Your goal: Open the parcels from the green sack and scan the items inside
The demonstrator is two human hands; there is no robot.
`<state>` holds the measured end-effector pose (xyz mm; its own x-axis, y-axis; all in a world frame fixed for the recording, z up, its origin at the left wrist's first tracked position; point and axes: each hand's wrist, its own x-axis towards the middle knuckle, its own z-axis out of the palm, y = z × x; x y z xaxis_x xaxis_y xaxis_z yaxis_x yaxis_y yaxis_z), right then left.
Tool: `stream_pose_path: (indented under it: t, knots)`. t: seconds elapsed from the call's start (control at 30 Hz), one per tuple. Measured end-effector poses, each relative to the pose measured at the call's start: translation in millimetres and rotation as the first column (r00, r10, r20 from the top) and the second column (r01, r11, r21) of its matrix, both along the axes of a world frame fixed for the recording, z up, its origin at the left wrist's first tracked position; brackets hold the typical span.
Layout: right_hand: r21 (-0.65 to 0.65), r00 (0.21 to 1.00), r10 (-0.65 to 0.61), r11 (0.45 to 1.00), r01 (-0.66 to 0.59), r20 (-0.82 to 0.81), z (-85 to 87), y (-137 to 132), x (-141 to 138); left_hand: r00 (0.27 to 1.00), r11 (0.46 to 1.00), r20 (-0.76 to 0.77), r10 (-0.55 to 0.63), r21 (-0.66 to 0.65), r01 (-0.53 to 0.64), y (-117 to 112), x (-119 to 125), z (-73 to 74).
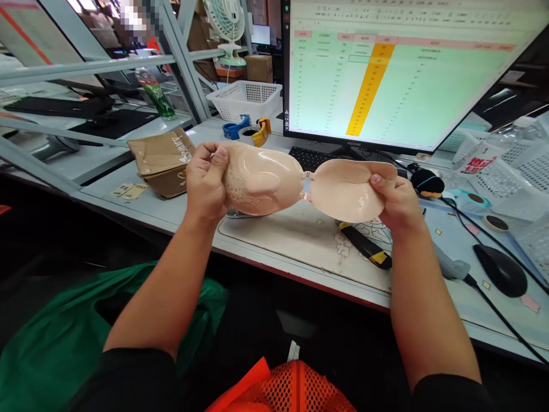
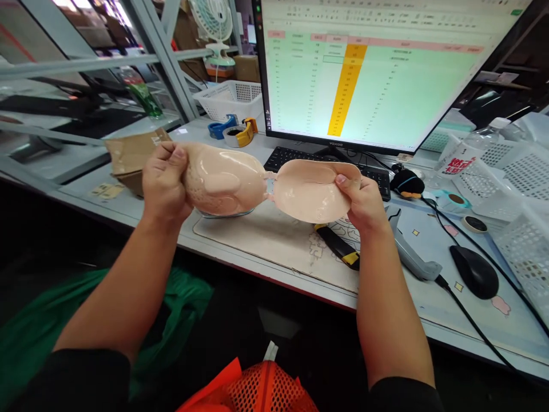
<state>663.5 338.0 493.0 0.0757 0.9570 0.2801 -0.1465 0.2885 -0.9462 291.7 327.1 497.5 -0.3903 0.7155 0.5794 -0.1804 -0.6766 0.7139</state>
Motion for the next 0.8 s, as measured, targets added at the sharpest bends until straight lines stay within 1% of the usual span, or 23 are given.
stream_pose_path:
  t: [0.1, 0.23, 0.37, 0.47, 0.57, 0.7, 0.8]
  knots:
    - [0.02, 0.997, 0.067, 0.997, -0.068, 0.034, 7.8, -14.0, -2.8, 0.998, 0.998, 0.002, -0.063, -0.017, 0.063, -11.6, -6.3, 6.2]
    - [0.063, 0.99, 0.123, 0.99, -0.128, 0.067, 12.5, -26.0, -2.4, 0.991, 0.988, 0.03, -0.132, -0.079, 0.134, -24.6, -10.5, 13.4]
    - [0.071, 0.987, 0.143, 0.986, -0.149, 0.079, 14.8, -33.5, -3.3, 0.981, 0.972, 0.049, -0.19, -0.133, 0.195, -40.6, -10.2, 23.8]
    - [0.078, 0.987, 0.144, 0.986, -0.15, 0.077, 16.7, -37.8, -5.5, 0.981, 0.969, 0.054, -0.187, -0.155, 0.193, -52.1, -5.2, 31.5]
    - [0.085, 0.983, 0.172, 0.981, -0.176, 0.058, 18.1, -40.0, -7.3, 0.982, 0.971, 0.039, -0.184, -0.149, 0.188, -58.8, 0.0, 35.8]
    - [0.105, 0.983, 0.173, 0.978, -0.179, 0.065, 18.7, -40.7, -7.3, 0.986, 0.974, 0.031, -0.163, -0.155, 0.166, -61.0, 2.0, 37.8]
    - [0.109, 0.984, 0.166, 0.979, -0.172, 0.065, 18.7, -40.9, -6.9, 0.991, 0.978, 0.017, -0.133, -0.16, 0.135, -58.0, -0.1, 35.9]
